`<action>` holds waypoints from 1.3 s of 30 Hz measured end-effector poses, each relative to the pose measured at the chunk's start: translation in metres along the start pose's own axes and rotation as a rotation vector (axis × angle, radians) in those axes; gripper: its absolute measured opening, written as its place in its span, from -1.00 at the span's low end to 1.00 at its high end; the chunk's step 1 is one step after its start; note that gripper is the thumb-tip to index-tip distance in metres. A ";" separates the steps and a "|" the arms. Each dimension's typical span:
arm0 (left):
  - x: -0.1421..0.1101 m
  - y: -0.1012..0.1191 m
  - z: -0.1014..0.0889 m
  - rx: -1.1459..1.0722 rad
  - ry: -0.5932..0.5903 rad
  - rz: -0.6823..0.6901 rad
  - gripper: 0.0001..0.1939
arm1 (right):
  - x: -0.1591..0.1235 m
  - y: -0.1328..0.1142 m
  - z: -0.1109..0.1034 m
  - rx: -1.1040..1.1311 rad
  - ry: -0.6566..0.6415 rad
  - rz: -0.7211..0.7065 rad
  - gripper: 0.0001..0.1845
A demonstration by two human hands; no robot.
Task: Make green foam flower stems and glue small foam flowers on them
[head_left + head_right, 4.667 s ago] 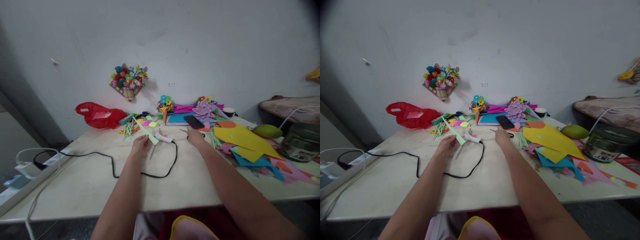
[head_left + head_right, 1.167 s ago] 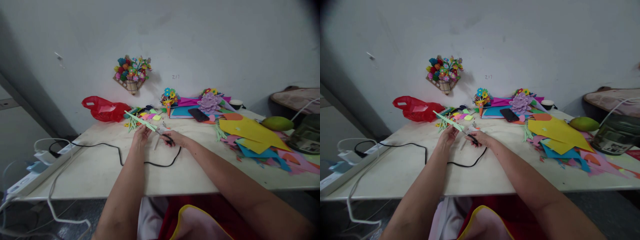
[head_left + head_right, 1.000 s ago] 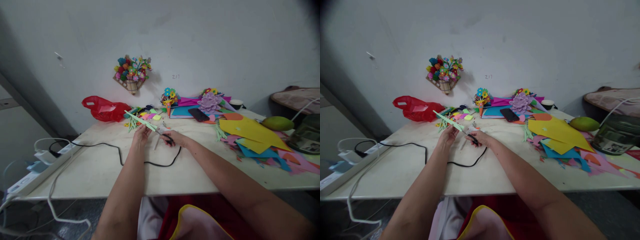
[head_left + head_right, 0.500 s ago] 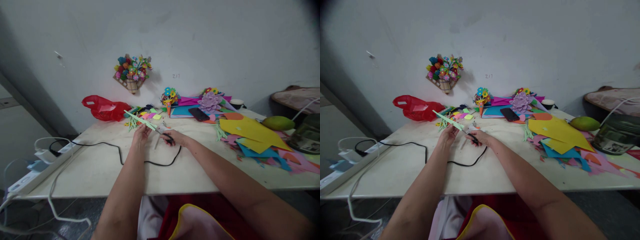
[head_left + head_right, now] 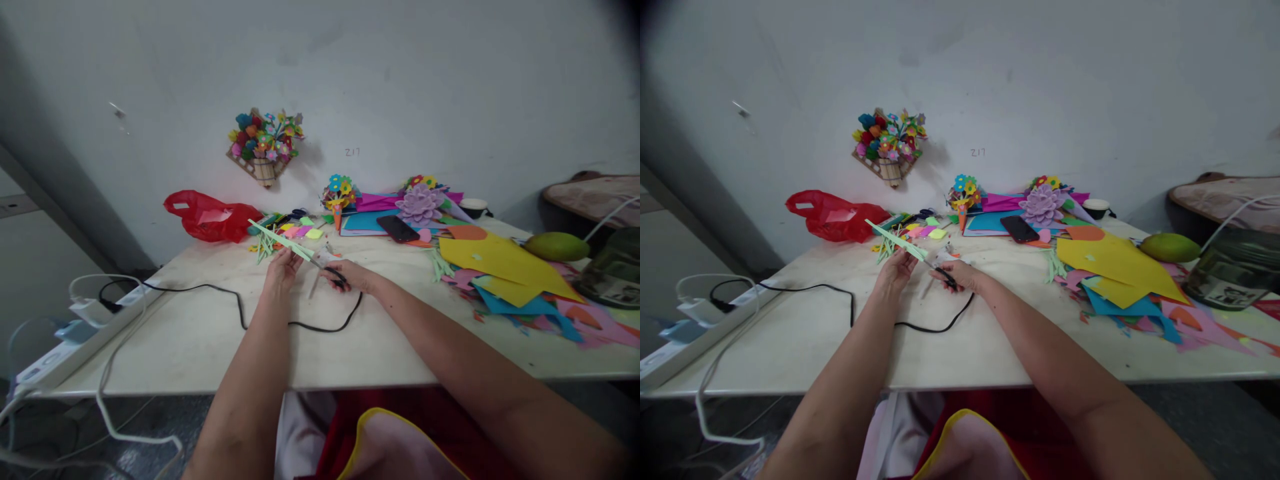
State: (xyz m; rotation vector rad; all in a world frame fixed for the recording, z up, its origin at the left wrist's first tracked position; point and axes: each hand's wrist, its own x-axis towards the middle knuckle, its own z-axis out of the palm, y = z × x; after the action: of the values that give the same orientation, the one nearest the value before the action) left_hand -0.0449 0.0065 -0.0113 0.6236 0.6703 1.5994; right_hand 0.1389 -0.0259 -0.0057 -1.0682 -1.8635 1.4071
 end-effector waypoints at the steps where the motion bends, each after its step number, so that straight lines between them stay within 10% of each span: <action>1: 0.000 0.000 0.000 0.001 -0.002 0.001 -0.91 | 0.000 0.000 0.000 -0.002 0.001 0.000 -0.68; 39: 0.003 -0.002 -0.003 -0.006 0.040 0.000 -0.91 | 0.004 0.006 0.001 0.055 0.057 0.013 -0.73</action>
State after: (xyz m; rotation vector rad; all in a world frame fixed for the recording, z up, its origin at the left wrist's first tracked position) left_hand -0.0464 0.0098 -0.0144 0.5887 0.6950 1.6165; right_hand 0.1378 -0.0222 -0.0122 -1.0834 -1.7702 1.4124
